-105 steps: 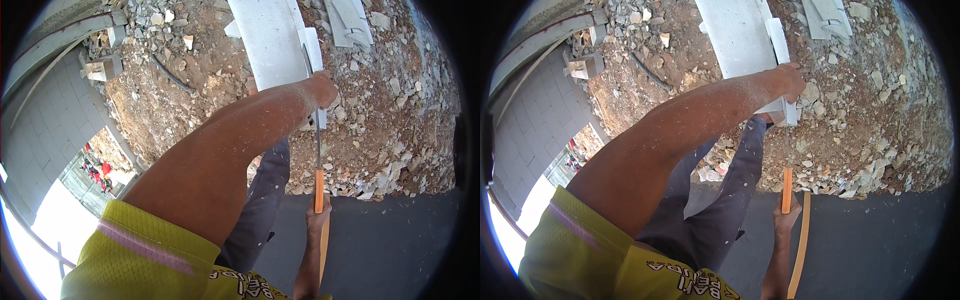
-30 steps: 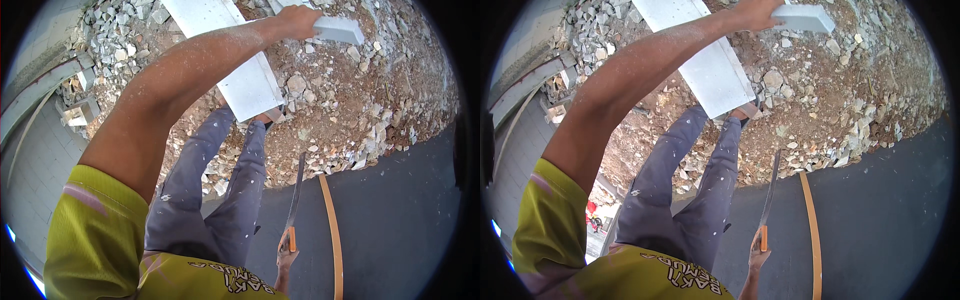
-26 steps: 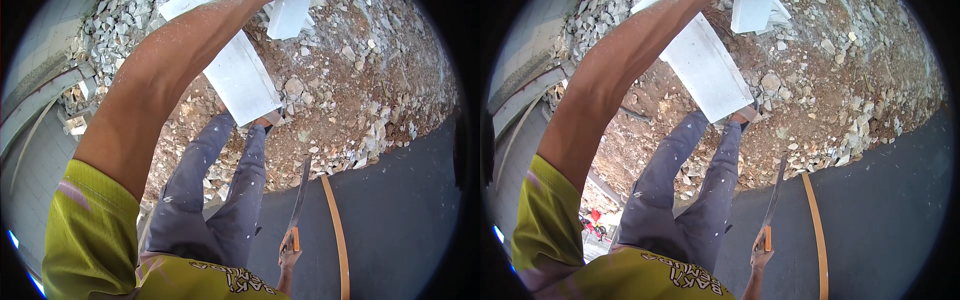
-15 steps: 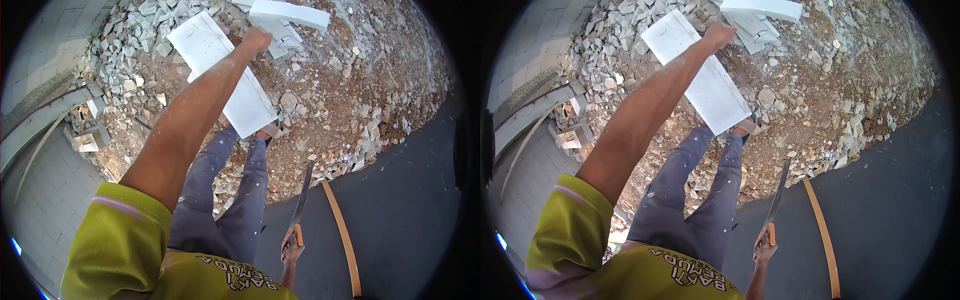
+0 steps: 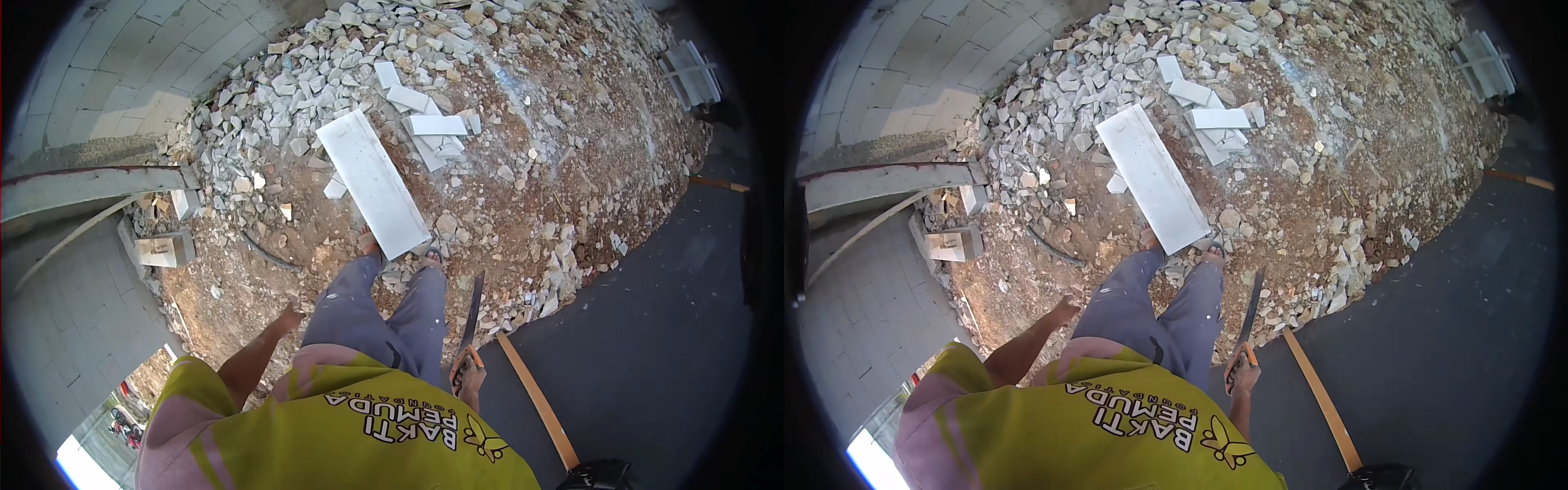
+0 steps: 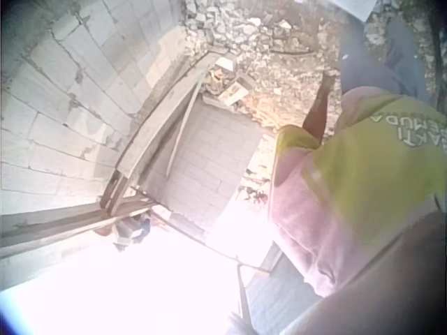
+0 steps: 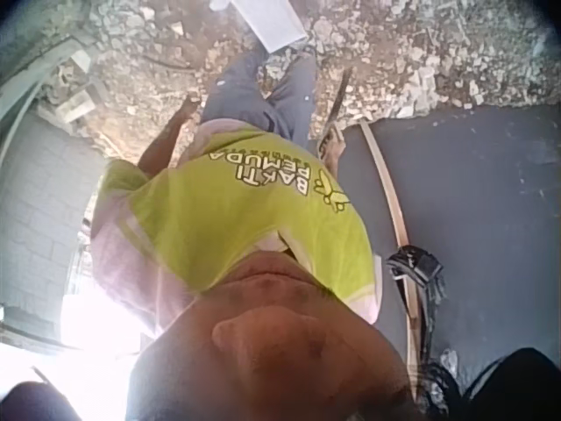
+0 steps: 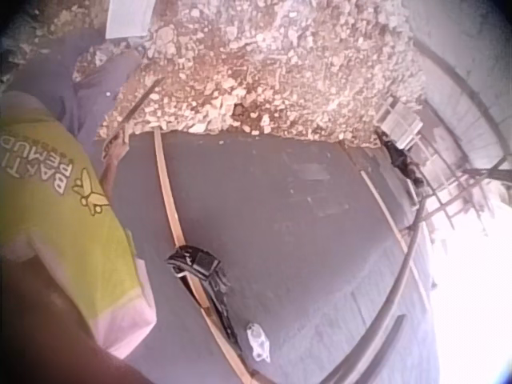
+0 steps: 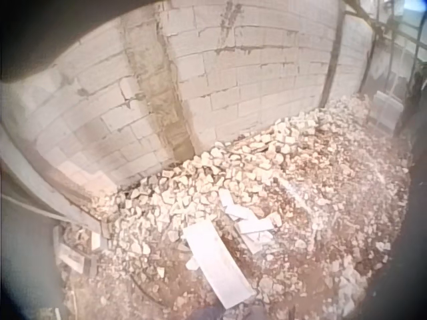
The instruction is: The person uses a hand saw to cut through a lightweight concrete brick, holding the brick steady with one hand while reciprocating the saw with the other.
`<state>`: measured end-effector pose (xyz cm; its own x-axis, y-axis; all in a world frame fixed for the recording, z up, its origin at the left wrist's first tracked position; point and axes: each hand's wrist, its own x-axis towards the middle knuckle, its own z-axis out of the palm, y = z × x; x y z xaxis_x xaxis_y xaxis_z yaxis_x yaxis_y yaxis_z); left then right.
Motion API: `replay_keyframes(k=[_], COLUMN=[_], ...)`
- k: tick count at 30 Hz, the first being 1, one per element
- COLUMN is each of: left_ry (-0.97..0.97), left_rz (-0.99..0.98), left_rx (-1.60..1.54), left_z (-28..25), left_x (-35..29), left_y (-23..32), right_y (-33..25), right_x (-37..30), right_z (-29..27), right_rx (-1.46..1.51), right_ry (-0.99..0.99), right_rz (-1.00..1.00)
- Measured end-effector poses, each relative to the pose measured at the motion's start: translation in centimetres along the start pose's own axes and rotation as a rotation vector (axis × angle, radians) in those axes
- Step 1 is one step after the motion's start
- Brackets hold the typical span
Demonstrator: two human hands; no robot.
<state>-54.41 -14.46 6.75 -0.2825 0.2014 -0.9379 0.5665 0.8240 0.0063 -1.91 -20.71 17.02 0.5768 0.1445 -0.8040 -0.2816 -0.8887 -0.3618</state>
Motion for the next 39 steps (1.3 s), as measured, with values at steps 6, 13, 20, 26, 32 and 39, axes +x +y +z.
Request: replay_keyframes(k=[6, 13, 20, 26, 32, 39], left_ry=[-0.539, -0.679, 0.123, -0.225, -0.491, -0.078], left_rz=[0.037, 0.239, 0.69, 1.064, 1.512, 1.079], left_rx=[-0.928, -0.543, -0.228, -0.375, -0.098, -0.028], left_z=[4.6, 3.9, 4.0, 5.5, 8.3, 9.5], left_x=[-9.1, -20.6, -31.5, -48.4, -51.7, -48.4], left_y=[7.6, 12.9, 18.3, 25.3, 29.8, 28.8], right_y=[-6.7, -12.1, -18.7, -23.2, -38.4, -54.7], right_x=[5.3, 14.7, 19.9, 20.2, 14.5, -19.0], right_z=[-1.5, -7.1, -8.6, -5.0, 5.5, 14.5], right_rx=[-0.042, -0.062, -0.206, -0.512, -0.815, -0.949], right_ry=[-0.164, -0.302, -0.36, -0.259, -0.271, -0.649], right_rz=[0.008, -0.008, -0.001, -0.204, -0.697, -1.344])
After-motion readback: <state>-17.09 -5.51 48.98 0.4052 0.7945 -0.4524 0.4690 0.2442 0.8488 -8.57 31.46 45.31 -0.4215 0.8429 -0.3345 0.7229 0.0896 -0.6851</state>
